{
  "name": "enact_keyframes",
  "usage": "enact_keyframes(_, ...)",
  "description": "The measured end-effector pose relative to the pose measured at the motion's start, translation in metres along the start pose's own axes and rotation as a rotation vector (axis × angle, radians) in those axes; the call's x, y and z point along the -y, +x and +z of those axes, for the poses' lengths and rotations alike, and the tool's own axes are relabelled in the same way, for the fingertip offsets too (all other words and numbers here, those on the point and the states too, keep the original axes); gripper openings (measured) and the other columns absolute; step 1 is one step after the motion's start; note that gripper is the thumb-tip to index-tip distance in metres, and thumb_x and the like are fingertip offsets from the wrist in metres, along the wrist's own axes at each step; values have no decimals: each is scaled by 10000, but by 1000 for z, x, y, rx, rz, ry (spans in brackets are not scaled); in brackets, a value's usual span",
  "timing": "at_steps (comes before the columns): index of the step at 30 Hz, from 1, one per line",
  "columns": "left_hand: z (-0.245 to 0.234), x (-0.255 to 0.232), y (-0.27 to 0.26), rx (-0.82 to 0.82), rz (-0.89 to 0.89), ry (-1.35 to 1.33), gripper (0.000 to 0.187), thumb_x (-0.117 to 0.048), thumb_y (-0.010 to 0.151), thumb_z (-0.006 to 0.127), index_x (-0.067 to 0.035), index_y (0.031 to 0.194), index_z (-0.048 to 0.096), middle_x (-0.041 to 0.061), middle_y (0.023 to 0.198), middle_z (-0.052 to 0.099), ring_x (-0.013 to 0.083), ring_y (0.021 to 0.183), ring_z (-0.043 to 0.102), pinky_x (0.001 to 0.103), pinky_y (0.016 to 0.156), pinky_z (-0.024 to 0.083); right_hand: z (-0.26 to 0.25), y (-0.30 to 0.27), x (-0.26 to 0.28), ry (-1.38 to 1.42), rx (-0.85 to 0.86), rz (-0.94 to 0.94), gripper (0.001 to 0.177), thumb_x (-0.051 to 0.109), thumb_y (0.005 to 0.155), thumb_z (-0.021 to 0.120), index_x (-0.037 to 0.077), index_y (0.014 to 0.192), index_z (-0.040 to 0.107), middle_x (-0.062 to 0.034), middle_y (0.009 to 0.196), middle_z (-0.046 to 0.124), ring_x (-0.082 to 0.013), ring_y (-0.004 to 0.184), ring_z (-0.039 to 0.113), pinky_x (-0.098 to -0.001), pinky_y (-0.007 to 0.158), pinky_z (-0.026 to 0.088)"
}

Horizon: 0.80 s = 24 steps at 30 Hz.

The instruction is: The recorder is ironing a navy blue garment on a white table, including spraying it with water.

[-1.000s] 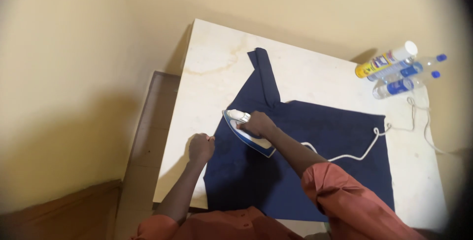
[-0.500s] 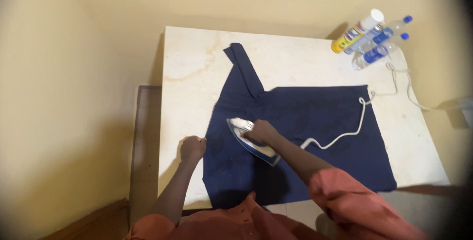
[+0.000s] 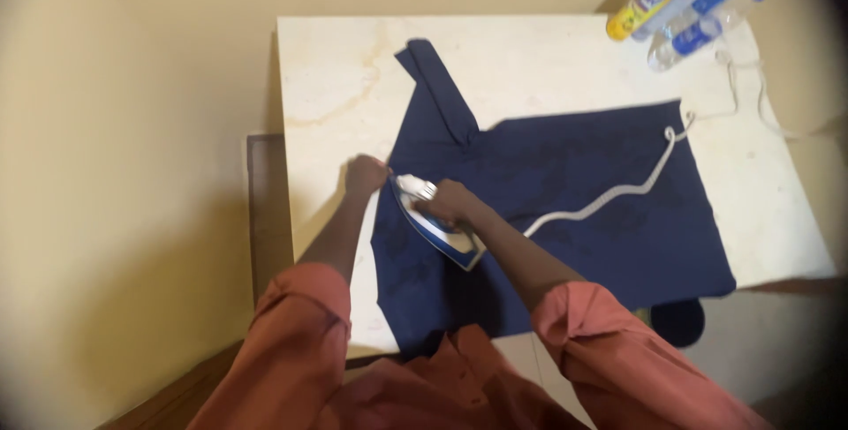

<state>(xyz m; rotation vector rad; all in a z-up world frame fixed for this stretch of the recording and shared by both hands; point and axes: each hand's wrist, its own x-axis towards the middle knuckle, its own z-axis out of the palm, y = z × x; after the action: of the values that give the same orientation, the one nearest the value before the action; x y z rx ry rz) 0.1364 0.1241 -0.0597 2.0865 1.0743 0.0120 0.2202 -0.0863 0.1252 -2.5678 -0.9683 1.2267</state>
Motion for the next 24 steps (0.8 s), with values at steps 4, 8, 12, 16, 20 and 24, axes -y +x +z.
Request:
enact_keyframes(4,-21,-33,-12,74,-153,-211,272,-240,827,787,16,919,779,179,875,771,278,776,753,390,709,610,8,-23,18,280,92,115,666,525,867,765,-137,804,717,-200,645,672,-239,453,634,-402,452,548)
enact_keyframes(8,-51,-63,-42,141,-424,-451,209,-104,898,708,102,926,727,186,733,748,220,579,742,299,497,605,39,-68,36,205,185,125,592,511,866,743,-80,879,742,-174,678,721,-228,492,678,-371,496,582)
enact_keyframes(12,-41,-55,-45,55,-381,-495,179,-117,881,722,51,939,741,148,703,743,209,578,743,300,519,607,133,-77,-9,-58,-144,-226,575,534,868,719,-28,973,770,-265,882,740,-403,788,731,-455,730,590)
enact_keyframes(16,-26,-42,-49,-22,-313,-406,175,-160,866,730,-5,937,768,149,724,765,227,635,757,333,644,610,96,-136,15,-62,-13,-45,616,557,925,643,-35,1069,736,-267,992,741,-399,940,749,-452,858,590)
enact_keyframes(20,-16,-31,-68,-214,-51,-269,292,-242,858,752,-29,1058,746,168,935,759,312,890,727,402,838,561,48,-180,0,30,120,61,639,560,841,698,31,1200,703,-204,1070,755,-326,966,746,-426,867,580)
enact_keyframes(24,-67,-74,-175,-406,272,-232,372,-137,953,583,-31,1305,641,183,1267,672,352,1144,645,435,999,515,25,-174,-59,128,10,248,665,565,808,729,18,1186,723,-200,1030,778,-286,894,777,-406,813,610)
